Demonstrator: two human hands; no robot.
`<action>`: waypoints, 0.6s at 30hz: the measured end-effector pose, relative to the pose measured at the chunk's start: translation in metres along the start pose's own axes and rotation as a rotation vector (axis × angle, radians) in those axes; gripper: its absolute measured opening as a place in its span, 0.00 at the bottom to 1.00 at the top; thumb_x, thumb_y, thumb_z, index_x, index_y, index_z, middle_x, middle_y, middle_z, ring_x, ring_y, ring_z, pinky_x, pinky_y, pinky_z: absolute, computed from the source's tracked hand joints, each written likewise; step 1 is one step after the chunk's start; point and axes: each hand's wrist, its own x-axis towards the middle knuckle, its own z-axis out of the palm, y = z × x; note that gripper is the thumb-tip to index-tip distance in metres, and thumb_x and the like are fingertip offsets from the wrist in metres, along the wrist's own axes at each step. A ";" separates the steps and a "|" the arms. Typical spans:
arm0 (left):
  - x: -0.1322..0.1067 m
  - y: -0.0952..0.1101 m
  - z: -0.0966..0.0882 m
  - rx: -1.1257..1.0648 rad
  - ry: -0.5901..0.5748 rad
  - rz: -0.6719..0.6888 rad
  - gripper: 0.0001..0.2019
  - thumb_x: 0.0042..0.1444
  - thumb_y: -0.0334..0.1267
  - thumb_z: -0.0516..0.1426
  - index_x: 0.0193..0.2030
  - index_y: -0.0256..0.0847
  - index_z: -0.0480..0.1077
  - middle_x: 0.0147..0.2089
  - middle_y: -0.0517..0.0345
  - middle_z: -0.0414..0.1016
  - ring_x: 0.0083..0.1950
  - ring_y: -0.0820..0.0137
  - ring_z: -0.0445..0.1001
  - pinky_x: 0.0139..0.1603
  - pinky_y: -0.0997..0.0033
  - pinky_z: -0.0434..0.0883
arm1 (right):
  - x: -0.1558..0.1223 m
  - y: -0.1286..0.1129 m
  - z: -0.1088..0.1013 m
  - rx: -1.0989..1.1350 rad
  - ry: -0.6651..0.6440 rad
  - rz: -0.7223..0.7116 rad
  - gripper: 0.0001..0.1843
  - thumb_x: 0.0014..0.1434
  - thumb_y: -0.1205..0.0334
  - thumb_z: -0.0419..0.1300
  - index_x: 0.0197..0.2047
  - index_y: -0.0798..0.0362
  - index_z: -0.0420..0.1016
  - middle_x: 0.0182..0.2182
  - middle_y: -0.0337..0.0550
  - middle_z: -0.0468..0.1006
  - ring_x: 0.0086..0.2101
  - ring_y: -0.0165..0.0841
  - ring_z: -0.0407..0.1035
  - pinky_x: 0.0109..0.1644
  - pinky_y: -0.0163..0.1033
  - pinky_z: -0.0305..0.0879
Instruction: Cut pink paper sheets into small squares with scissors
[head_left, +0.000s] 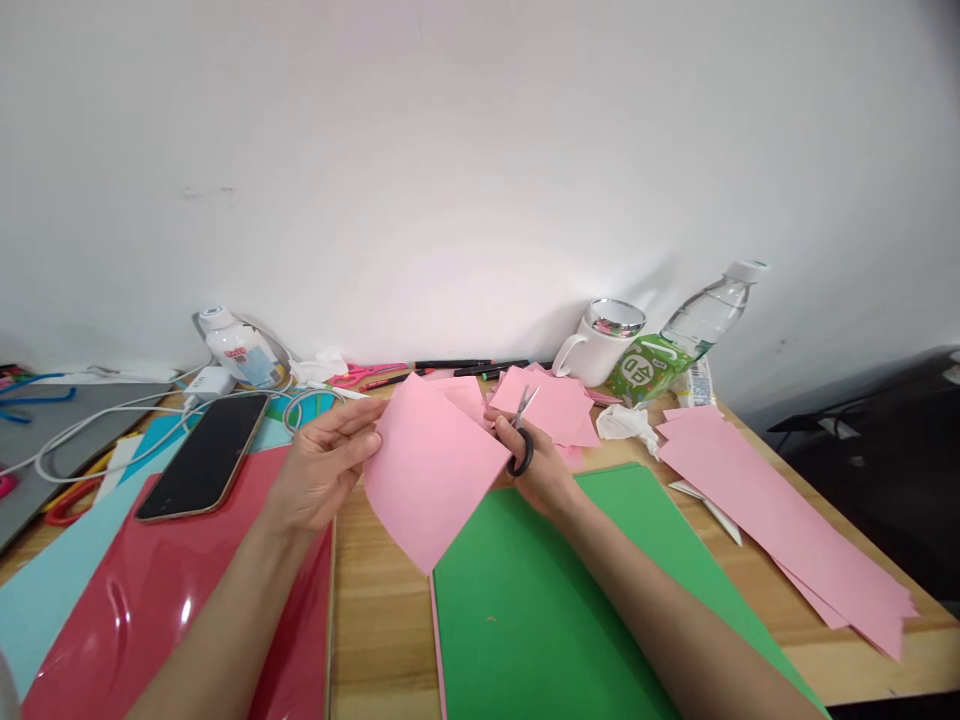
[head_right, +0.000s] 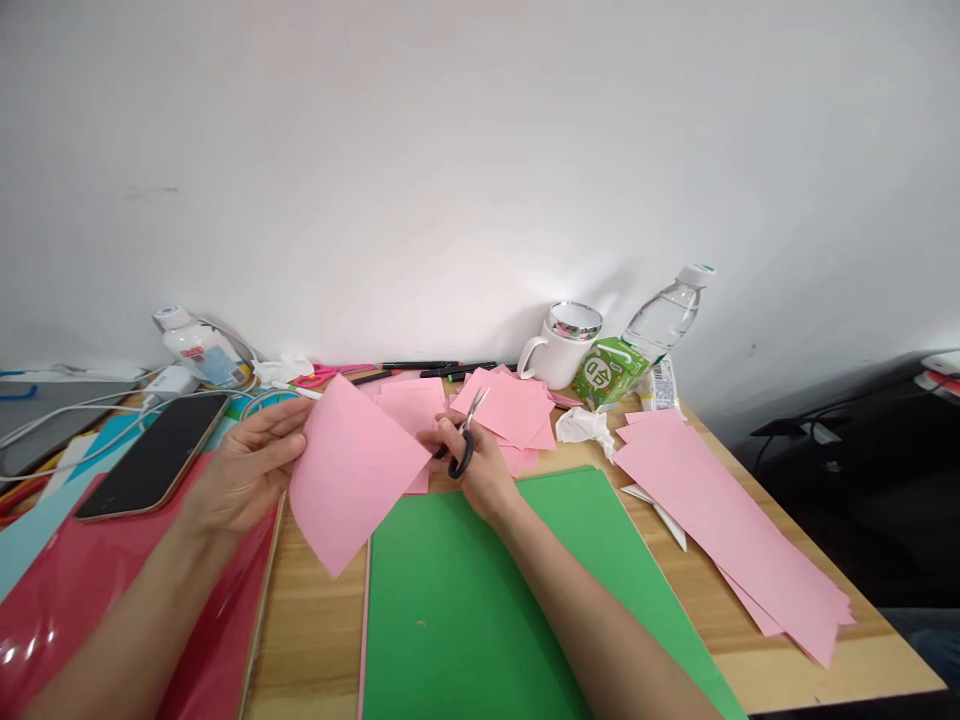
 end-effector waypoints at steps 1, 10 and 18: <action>-0.001 0.002 -0.001 -0.034 -0.032 -0.019 0.16 0.37 0.34 0.67 0.37 0.48 0.77 0.43 0.57 0.79 0.45 0.64 0.76 0.39 0.73 0.73 | -0.002 0.000 0.001 0.018 -0.067 0.052 0.22 0.49 0.48 0.62 0.42 0.53 0.68 0.28 0.42 0.76 0.28 0.32 0.70 0.31 0.36 0.67; -0.004 -0.008 0.005 -0.002 -0.155 -0.136 0.16 0.41 0.30 0.65 0.40 0.45 0.76 0.46 0.54 0.78 0.49 0.66 0.74 0.41 0.75 0.71 | -0.014 -0.004 0.001 0.126 -0.390 0.333 0.23 0.49 0.48 0.62 0.44 0.53 0.71 0.31 0.41 0.77 0.27 0.28 0.70 0.34 0.35 0.65; -0.004 -0.007 0.006 -0.004 -0.180 -0.139 0.17 0.41 0.29 0.65 0.40 0.45 0.76 0.44 0.54 0.79 0.44 0.69 0.76 0.40 0.77 0.71 | -0.013 -0.002 0.004 0.081 -0.254 0.219 0.17 0.42 0.54 0.68 0.33 0.54 0.72 0.23 0.36 0.72 0.23 0.26 0.66 0.27 0.30 0.62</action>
